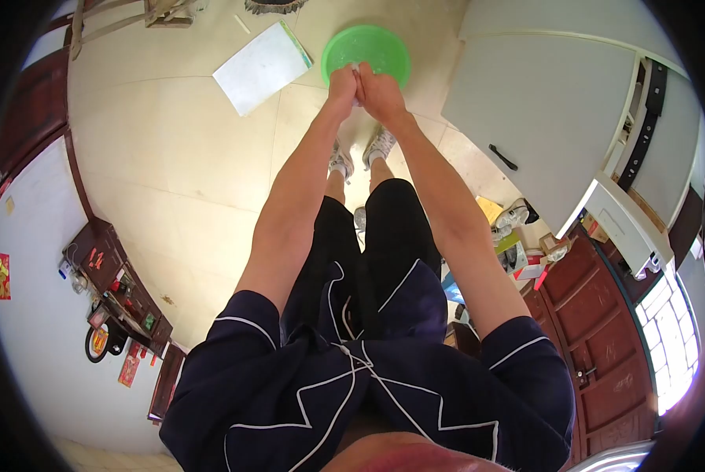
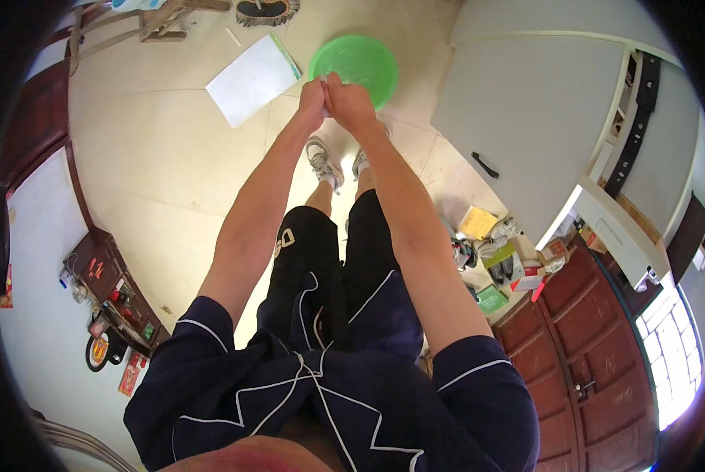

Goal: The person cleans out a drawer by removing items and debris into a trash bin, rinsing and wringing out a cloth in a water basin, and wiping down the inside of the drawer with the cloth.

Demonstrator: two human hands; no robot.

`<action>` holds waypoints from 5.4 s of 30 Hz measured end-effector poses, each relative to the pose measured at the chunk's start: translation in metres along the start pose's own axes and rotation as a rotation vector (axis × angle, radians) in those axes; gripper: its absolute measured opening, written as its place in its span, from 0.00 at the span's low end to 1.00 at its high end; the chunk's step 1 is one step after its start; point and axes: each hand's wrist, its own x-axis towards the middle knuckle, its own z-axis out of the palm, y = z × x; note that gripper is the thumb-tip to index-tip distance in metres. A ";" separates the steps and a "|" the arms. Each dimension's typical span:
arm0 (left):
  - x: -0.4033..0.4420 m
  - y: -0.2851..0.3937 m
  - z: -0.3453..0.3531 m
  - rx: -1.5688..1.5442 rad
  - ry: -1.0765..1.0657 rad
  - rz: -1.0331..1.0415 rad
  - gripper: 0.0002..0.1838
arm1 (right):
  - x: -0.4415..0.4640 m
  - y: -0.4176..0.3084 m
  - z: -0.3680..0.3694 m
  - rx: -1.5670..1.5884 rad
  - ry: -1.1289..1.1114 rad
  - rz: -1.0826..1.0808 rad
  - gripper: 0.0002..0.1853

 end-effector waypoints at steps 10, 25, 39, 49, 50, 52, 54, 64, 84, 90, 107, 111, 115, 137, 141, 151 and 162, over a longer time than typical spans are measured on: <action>-0.064 0.031 0.010 -0.109 0.073 0.157 0.18 | -0.029 -0.032 -0.040 0.513 0.501 0.023 0.10; -0.184 0.044 0.007 0.238 -0.206 0.440 0.12 | -0.183 -0.100 -0.126 1.198 0.805 0.459 0.20; -0.333 0.099 0.197 0.286 -0.326 1.105 0.12 | -0.317 -0.051 -0.290 0.889 1.303 0.180 0.11; -0.397 0.141 0.316 0.145 -0.192 1.330 0.10 | -0.330 -0.002 -0.440 0.852 1.106 -0.102 0.09; -0.388 0.147 0.325 0.181 -0.164 1.401 0.11 | -0.323 0.004 -0.453 0.915 1.096 -0.186 0.08; -0.394 0.164 0.339 0.248 -0.146 1.310 0.11 | -0.310 0.013 -0.483 1.048 1.074 -0.262 0.06; -0.391 0.181 0.352 0.344 -0.163 1.189 0.13 | -0.300 0.021 -0.511 1.112 1.025 -0.223 0.07; -0.322 0.195 0.426 0.566 -0.472 0.961 0.17 | -0.255 0.130 -0.571 0.981 0.566 0.188 0.15; -0.278 0.175 0.479 0.303 -0.456 0.130 0.22 | -0.246 0.254 -0.606 0.791 -0.001 0.180 0.38; -0.278 0.144 0.503 1.393 -0.235 0.753 0.29 | -0.254 0.262 -0.609 0.047 0.209 -0.164 0.32; -0.325 0.184 0.491 0.988 -0.577 1.063 0.06 | -0.297 0.269 -0.643 0.115 0.197 -0.327 0.06; -0.314 0.186 0.470 0.493 -0.573 0.639 0.06 | -0.302 0.277 -0.649 0.395 0.142 0.153 0.08; -0.291 0.176 0.464 0.636 -0.517 0.533 0.06 | -0.293 0.322 -0.626 0.090 0.252 -0.007 0.07; -0.327 0.196 0.451 0.785 -0.633 0.558 0.07 | -0.319 0.240 -0.658 0.166 0.084 -0.179 0.15; -0.340 0.191 0.451 0.879 -0.678 0.624 0.07 | -0.324 0.242 -0.657 0.237 0.048 -0.044 0.15; -0.333 0.226 0.459 0.693 -0.547 0.822 0.08 | -0.317 0.221 -0.684 0.172 0.403 -0.195 0.12; -0.334 0.177 0.453 1.057 -0.769 0.631 0.06 | -0.325 0.238 -0.651 0.164 -0.152 -0.240 0.14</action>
